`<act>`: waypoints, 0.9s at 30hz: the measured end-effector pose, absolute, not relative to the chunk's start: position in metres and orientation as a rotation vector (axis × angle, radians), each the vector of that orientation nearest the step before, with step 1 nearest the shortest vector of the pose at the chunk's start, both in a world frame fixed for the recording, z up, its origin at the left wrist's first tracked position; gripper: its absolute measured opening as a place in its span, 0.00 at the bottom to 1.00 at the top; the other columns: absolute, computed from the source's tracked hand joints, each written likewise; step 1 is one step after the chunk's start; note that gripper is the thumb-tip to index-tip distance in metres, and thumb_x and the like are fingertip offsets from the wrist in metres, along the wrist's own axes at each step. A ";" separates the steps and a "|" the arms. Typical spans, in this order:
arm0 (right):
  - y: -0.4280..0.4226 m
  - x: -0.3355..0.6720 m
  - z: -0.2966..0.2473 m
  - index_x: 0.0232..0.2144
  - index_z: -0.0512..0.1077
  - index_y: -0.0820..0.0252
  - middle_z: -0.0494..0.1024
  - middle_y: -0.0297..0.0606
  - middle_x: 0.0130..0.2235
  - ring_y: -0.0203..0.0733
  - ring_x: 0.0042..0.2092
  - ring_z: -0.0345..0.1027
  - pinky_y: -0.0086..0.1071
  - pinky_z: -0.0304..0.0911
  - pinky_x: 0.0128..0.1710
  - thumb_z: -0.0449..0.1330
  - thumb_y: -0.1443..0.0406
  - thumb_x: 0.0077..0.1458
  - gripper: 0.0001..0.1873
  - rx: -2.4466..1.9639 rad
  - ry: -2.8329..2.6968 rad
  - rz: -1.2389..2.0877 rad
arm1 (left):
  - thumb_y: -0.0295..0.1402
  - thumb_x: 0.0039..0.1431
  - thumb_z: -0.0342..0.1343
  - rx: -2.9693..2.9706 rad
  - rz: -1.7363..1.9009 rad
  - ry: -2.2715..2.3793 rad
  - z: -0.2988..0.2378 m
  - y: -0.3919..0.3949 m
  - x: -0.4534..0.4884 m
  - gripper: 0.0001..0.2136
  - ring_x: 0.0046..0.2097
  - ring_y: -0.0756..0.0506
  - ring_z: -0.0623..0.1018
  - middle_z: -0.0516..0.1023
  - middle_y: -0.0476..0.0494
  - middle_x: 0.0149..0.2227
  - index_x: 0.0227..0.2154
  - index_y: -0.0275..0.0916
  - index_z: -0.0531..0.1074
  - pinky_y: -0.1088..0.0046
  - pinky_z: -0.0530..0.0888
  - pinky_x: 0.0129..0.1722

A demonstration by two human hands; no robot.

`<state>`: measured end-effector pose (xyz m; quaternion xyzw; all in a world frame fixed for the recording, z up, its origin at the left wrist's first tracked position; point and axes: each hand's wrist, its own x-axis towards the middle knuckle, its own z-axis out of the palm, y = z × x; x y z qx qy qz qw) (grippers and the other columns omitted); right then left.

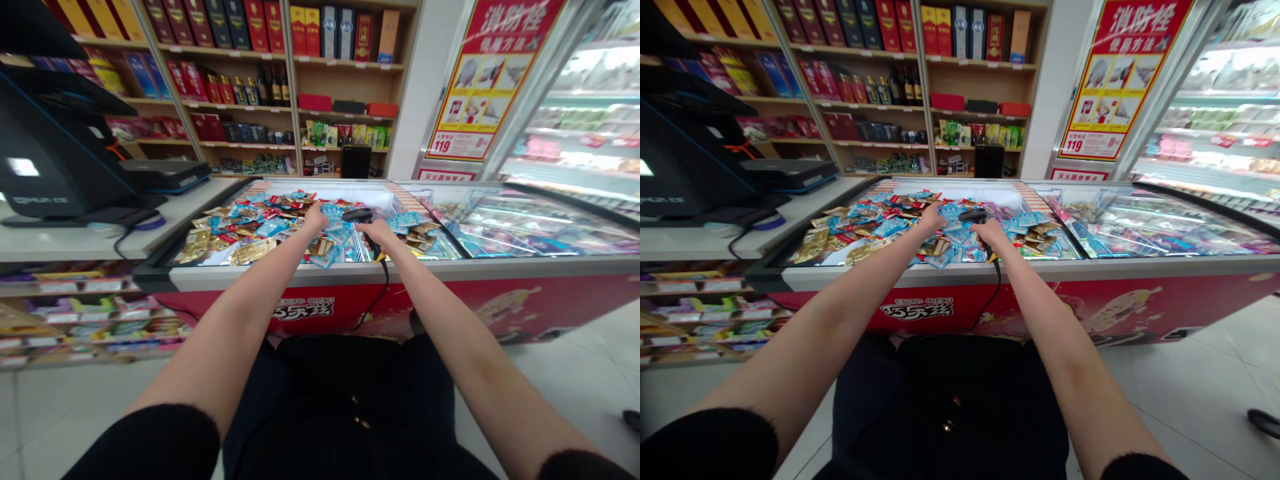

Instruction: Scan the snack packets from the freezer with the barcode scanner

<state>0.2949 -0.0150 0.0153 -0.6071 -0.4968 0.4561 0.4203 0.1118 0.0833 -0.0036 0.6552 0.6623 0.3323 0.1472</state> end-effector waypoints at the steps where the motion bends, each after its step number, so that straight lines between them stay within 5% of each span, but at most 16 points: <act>1: -0.015 0.294 0.015 0.24 0.67 0.59 0.67 0.31 0.15 0.33 0.16 0.58 0.26 0.57 0.16 0.64 0.72 0.56 0.12 -1.530 -1.249 1.144 | 0.21 0.46 0.59 1.855 0.973 1.895 -0.003 0.082 0.111 0.39 0.57 0.37 0.81 0.82 0.39 0.57 0.65 0.38 0.71 0.66 0.74 0.58; 19: -0.020 0.293 0.023 0.24 0.67 0.58 0.67 0.32 0.16 0.34 0.15 0.58 0.26 0.55 0.13 0.71 0.70 0.53 0.15 -1.508 -1.274 1.133 | 0.21 0.49 0.56 1.960 1.034 1.859 0.005 0.077 0.106 0.39 0.58 0.40 0.79 0.81 0.41 0.58 0.68 0.38 0.68 0.70 0.73 0.58; 27: -0.021 0.294 0.024 0.27 0.69 0.59 0.66 0.31 0.16 0.35 0.16 0.58 0.27 0.56 0.14 0.65 0.70 0.56 0.09 -1.541 -1.330 1.101 | 0.21 0.49 0.57 1.968 1.024 1.865 0.008 0.072 0.108 0.38 0.57 0.39 0.80 0.82 0.40 0.56 0.68 0.37 0.68 0.69 0.74 0.58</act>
